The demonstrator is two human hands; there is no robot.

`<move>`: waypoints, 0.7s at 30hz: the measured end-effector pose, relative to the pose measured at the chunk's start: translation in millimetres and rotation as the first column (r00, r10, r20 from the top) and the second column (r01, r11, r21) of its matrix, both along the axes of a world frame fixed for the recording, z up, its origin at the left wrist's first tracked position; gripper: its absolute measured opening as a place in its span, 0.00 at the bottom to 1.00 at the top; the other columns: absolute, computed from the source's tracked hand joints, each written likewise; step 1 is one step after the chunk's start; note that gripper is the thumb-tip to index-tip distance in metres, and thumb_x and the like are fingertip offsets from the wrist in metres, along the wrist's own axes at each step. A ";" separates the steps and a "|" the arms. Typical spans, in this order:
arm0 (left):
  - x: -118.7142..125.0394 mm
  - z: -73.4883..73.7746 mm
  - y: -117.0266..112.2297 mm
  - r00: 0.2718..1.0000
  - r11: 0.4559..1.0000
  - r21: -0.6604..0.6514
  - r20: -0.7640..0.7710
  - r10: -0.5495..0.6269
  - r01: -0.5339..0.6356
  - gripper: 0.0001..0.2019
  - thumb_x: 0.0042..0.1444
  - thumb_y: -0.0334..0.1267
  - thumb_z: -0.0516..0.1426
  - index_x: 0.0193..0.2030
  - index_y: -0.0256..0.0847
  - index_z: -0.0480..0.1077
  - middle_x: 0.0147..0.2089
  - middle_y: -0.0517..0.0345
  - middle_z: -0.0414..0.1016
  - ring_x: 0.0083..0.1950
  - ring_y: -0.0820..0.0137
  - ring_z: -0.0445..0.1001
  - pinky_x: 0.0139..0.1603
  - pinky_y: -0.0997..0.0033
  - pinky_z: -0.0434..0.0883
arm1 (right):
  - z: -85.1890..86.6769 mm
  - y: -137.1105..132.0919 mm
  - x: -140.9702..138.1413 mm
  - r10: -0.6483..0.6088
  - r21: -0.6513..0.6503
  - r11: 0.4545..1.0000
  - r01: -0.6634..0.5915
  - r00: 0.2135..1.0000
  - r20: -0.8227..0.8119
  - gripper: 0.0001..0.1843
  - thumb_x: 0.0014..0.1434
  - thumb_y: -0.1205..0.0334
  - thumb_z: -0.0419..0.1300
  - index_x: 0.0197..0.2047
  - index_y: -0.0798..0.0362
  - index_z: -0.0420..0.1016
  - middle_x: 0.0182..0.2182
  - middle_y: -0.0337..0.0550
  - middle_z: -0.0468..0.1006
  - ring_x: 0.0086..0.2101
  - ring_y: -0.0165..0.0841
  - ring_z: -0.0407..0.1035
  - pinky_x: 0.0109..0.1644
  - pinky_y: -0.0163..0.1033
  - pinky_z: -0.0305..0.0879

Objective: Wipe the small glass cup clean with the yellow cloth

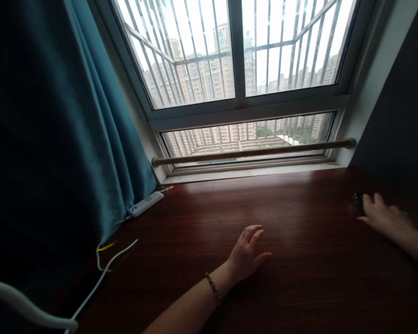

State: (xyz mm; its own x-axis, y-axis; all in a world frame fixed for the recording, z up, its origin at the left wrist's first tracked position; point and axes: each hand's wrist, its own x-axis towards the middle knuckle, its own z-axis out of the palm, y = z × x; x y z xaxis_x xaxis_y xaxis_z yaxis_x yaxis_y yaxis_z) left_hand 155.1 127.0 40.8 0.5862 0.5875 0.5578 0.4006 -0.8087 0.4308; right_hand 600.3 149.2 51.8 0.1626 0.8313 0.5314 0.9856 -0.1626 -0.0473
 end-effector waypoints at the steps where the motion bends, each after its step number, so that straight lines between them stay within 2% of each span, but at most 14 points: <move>1: -0.5 0.6 -0.6 1.000 0.999 -0.039 0.029 -0.010 0.012 0.27 0.53 0.44 0.56 0.57 0.39 0.53 0.57 0.45 0.56 0.60 0.62 0.57 0.58 0.56 0.62 | 5.8 -5.6 -36.0 0.150 -0.010 0.988 -0.151 0.987 -0.059 0.27 0.53 0.52 0.56 0.50 0.63 0.66 0.51 0.74 0.62 0.46 0.56 0.65 0.46 0.54 0.61; 2: -1.0 1.3 -1.6 0.997 0.996 -0.080 0.070 -0.020 0.025 0.28 0.53 0.43 0.56 0.58 0.40 0.51 0.58 0.45 0.56 0.60 0.62 0.56 0.59 0.56 0.60 | 11.5 -12.8 -75.6 0.330 0.004 0.943 -0.333 0.931 -0.155 0.33 0.54 0.51 0.55 0.58 0.62 0.56 0.55 0.68 0.57 0.53 0.52 0.57 0.54 0.52 0.56; 3: -1.4 2.1 -3.1 0.992 0.991 -0.127 0.124 -0.026 0.041 0.29 0.52 0.43 0.56 0.59 0.41 0.50 0.59 0.46 0.55 0.61 0.63 0.55 0.60 0.56 0.59 | 16.8 -21.0 -116.6 0.483 0.033 0.870 -0.492 0.835 -0.262 0.36 0.56 0.51 0.54 0.62 0.58 0.48 0.59 0.62 0.53 0.58 0.47 0.51 0.58 0.50 0.52; 5: -1.2 3.7 -7.8 0.962 0.965 -0.248 0.272 -0.014 0.084 0.31 0.54 0.43 0.55 0.61 0.43 0.47 0.62 0.46 0.51 0.62 0.63 0.53 0.61 0.56 0.57 | 24.8 -38.6 -194.4 0.654 0.064 0.710 -0.702 0.623 -0.429 0.39 0.56 0.50 0.53 0.65 0.51 0.38 0.63 0.54 0.41 0.61 0.44 0.39 0.60 0.52 0.46; 6: -0.7 4.5 -11.1 0.933 0.942 -0.314 0.360 -0.002 0.123 0.31 0.55 0.44 0.54 0.62 0.44 0.44 0.63 0.46 0.48 0.63 0.62 0.52 0.61 0.56 0.56 | 27.0 -46.6 -227.4 0.700 0.065 0.617 -0.785 0.508 -0.502 0.40 0.56 0.50 0.54 0.65 0.49 0.37 0.64 0.51 0.35 0.62 0.43 0.34 0.61 0.53 0.44; 8: 1.0 5.9 -18.4 0.850 0.869 -0.425 0.527 0.010 0.254 0.31 0.56 0.49 0.51 0.63 0.47 0.42 0.66 0.47 0.41 0.63 0.61 0.51 0.60 0.55 0.58 | 26.8 -58.7 -276.7 0.729 0.118 0.439 -0.891 0.276 -0.627 0.41 0.55 0.49 0.55 0.65 0.48 0.38 0.64 0.48 0.31 0.62 0.43 0.30 0.61 0.53 0.41; 9: 1.9 6.7 -22.0 0.806 0.820 -0.461 0.591 0.000 0.338 0.32 0.55 0.51 0.50 0.63 0.48 0.42 0.66 0.47 0.40 0.63 0.60 0.52 0.59 0.55 0.59 | 24.6 -62.6 -293.0 0.717 0.162 0.371 -0.914 0.171 -0.676 0.40 0.55 0.49 0.55 0.65 0.48 0.40 0.64 0.49 0.32 0.62 0.43 0.30 0.61 0.52 0.41; 10: 2.6 7.8 -25.1 0.770 0.765 -0.489 0.638 -0.015 0.420 0.31 0.55 0.53 0.50 0.63 0.48 0.45 0.66 0.47 0.42 0.61 0.59 0.55 0.57 0.55 0.61 | 21.2 -65.2 -304.3 0.694 0.205 0.329 -0.922 0.089 -0.714 0.39 0.56 0.50 0.55 0.65 0.48 0.41 0.64 0.50 0.35 0.62 0.43 0.32 0.61 0.52 0.42; 12: 3.1 10.9 -29.1 0.750 0.641 -0.554 0.659 -0.054 0.532 0.28 0.54 0.52 0.50 0.59 0.44 0.54 0.60 0.45 0.54 0.55 0.59 0.63 0.52 0.57 0.66 | 12.6 -68.2 -316.2 0.659 0.283 0.289 -0.914 -0.025 -0.752 0.34 0.57 0.51 0.54 0.63 0.48 0.47 0.63 0.52 0.42 0.61 0.43 0.40 0.60 0.51 0.45; 14: 2.3 14.7 -29.2 0.798 0.557 -0.628 0.592 -0.111 0.543 0.22 0.53 0.48 0.53 0.52 0.40 0.64 0.49 0.46 0.66 0.49 0.61 0.68 0.49 0.61 0.67 | 4.6 -69.4 -319.3 0.646 0.312 0.302 -0.901 -0.047 -0.762 0.29 0.56 0.53 0.55 0.60 0.47 0.55 0.59 0.52 0.52 0.58 0.43 0.48 0.58 0.50 0.50; 16: 1.3 17.4 -26.1 0.847 0.561 -0.659 0.507 -0.161 0.501 0.16 0.51 0.43 0.56 0.45 0.39 0.70 0.41 0.50 0.69 0.46 0.63 0.68 0.47 0.65 0.67 | -1.3 -69.2 -319.4 0.643 0.317 0.325 -0.891 -0.037 -0.765 0.25 0.55 0.56 0.57 0.56 0.46 0.60 0.54 0.50 0.59 0.55 0.42 0.52 0.56 0.48 0.55; 19: 0.8 17.9 -19.5 0.877 0.597 -0.665 0.457 -0.150 0.449 0.12 0.48 0.41 0.58 0.39 0.41 0.73 0.39 0.54 0.69 0.44 0.64 0.68 0.45 0.69 0.68 | -6.7 -66.5 -319.8 0.643 0.342 0.349 -0.873 -0.043 -0.765 0.23 0.54 0.60 0.58 0.54 0.44 0.62 0.50 0.48 0.62 0.52 0.40 0.57 0.54 0.45 0.59; 21: 1.2 17.8 -16.8 0.890 0.597 -0.683 0.437 -0.129 0.421 0.11 0.47 0.41 0.57 0.37 0.41 0.73 0.38 0.55 0.70 0.43 0.64 0.69 0.43 0.70 0.69 | -8.9 -64.3 -321.0 0.645 0.357 0.353 -0.865 -0.051 -0.762 0.22 0.54 0.62 0.58 0.53 0.44 0.62 0.48 0.47 0.63 0.51 0.39 0.58 0.53 0.44 0.60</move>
State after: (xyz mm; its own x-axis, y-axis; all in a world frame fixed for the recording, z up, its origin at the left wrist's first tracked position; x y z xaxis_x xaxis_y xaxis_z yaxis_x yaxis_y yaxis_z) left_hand 156.4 110.2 58.6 0.6730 0.7170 0.1816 -0.0584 -0.1932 0.9794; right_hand 279.2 84.9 42.9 -0.4620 0.7586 0.4594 0.0664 0.5462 -0.8350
